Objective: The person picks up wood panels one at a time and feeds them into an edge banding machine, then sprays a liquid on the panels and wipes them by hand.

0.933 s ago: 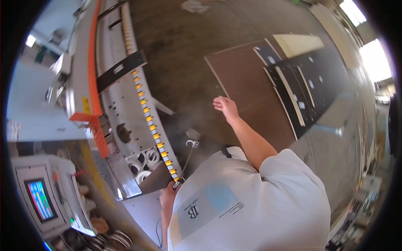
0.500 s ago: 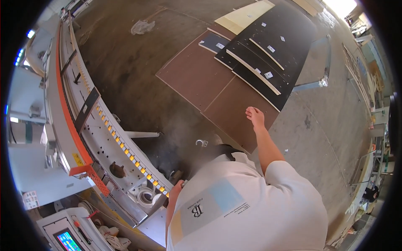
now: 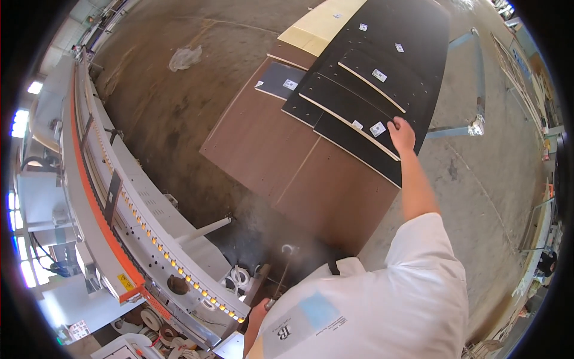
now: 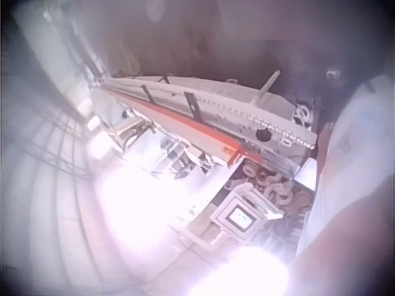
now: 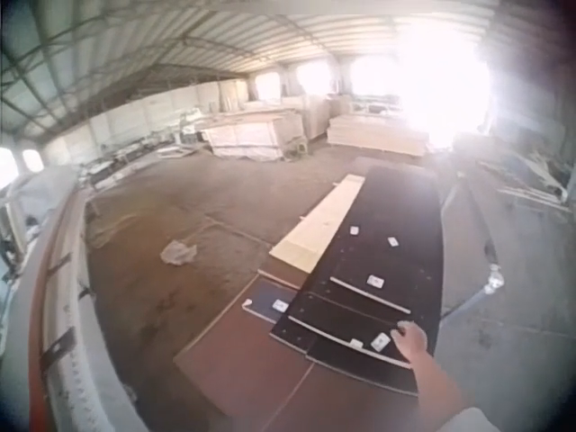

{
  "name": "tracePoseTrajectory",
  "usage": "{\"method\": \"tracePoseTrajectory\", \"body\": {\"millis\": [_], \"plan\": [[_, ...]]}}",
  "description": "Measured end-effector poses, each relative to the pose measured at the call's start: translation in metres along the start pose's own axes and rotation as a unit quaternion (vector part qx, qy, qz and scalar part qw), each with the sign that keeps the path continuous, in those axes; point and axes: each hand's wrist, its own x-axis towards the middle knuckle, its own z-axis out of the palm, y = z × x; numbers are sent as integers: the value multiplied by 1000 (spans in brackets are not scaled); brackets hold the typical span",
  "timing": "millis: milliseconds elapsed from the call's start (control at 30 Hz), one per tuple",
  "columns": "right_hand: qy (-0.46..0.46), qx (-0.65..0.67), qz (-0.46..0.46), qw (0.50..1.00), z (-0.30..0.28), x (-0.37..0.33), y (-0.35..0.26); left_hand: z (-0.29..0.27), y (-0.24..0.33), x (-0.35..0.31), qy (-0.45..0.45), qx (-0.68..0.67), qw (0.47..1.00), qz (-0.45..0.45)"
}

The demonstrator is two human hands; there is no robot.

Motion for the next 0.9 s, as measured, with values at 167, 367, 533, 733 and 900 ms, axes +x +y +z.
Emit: {"method": "tracePoseTrajectory", "body": {"millis": [167,367,533,733,900], "plan": [[-71,-204,-30,976,-7,102,-9,5,23,-12,-7,-125,991,-43],[-196,-297,-6,934,-4,167,-11,19,17,-3,-19,-70,989,-129],[-207,-305,-25,929,-20,163,-53,28,14,2,7,-33,992,-119],[-57,-146,-166,973,-33,98,-69,-7,48,26,84,-90,990,-74],[47,-109,-393,912,-58,-8,-135,-32,79,64,254,-167,950,-66]]}}
